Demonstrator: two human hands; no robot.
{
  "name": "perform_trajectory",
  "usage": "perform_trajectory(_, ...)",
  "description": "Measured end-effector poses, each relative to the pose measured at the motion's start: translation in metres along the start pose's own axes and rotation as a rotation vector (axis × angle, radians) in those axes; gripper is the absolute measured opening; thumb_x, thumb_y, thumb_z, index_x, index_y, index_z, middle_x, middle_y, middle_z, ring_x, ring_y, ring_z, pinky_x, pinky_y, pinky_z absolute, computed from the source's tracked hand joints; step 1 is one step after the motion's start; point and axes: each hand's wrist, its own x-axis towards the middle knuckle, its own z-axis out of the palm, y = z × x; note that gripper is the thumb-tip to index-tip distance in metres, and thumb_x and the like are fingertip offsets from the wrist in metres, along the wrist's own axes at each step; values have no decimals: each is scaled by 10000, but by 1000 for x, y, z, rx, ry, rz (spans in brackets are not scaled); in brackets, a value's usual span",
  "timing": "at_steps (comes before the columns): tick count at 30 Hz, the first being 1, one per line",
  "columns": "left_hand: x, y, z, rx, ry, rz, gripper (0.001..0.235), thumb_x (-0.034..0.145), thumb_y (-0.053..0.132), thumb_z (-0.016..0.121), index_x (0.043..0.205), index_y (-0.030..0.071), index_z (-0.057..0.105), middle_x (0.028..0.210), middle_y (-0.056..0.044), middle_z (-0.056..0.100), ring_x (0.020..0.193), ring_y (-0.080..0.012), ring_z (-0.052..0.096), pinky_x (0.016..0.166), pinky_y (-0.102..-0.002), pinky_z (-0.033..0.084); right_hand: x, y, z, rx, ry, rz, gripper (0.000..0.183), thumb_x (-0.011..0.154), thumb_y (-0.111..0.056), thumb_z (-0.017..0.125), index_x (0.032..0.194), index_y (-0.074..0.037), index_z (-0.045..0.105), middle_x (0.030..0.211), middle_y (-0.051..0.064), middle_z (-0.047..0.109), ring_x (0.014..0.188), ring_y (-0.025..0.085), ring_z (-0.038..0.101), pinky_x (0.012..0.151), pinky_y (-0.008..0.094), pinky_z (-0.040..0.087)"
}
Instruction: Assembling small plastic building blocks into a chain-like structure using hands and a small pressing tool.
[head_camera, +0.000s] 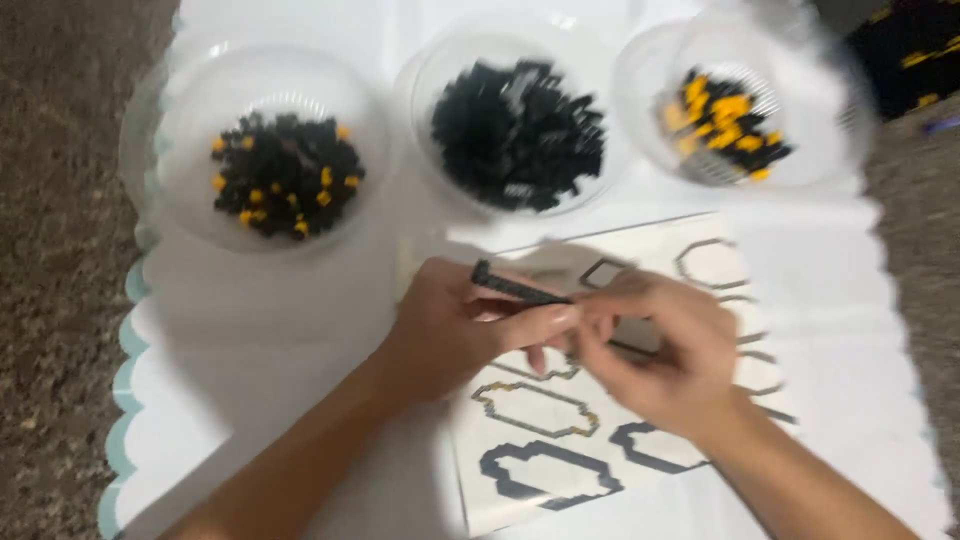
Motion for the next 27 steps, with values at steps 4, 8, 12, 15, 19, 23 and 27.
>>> perform_trajectory(4,-1,1,-3,-36,-91,73,150,778,72,686,693,-51,701,616,-125,668,505,-187,597,462,-273,546,14,-3,-5,61,3,-144,103,799,-80,671,773,-15,595,633,36,584,531,153,550,516,247,455)
perform_trajectory(8,-2,4,-5,21,-60,131,200,788,83,666,638,-49,676,477,-85,593,574,-183,636,627,-294,575,20,27,-52,-56,50,136,398,915,-381,448,800,-34,605,815,66,643,802,178,628,827,289,480)
perform_trajectory(12,-1,-3,-6,-22,-45,106,158,770,60,678,747,-91,717,549,-166,634,483,-209,594,526,-286,528,52,107,-102,-248,195,309,182,1103,-74,623,939,4,640,813,81,657,691,107,594,639,229,477)
perform_trajectory(15,1,-3,-6,-27,-105,253,167,804,68,661,761,-87,708,636,-143,673,522,-190,608,466,-281,569,80,115,-117,-533,-85,539,96,921,-151,654,888,-93,723,777,22,665,710,120,513,655,305,390)
perform_trajectory(19,0,2,-4,-43,-62,134,207,820,64,637,715,-102,701,625,-153,666,481,-196,581,470,-280,538,110,92,-108,-791,-574,786,230,859,-153,635,1068,-118,724,934,150,716,809,294,656,734,416,498)
perform_trajectory(23,1,2,-5,-40,-52,97,225,824,94,631,740,-99,710,629,-165,683,468,-209,599,474,-288,533,107,127,-105,-953,-625,747,296,837,-138,590,1109,-127,705,1044,195,672,901,392,640,715,468,523)
perform_trajectory(27,1,2,-5,-50,-42,78,227,827,93,630,737,-102,705,621,-162,667,467,-205,590,501,-287,520,108,129,-99,-997,-664,779,262,846,-133,554,1041,-108,726,984,235,658,853,444,635,660,500,521)
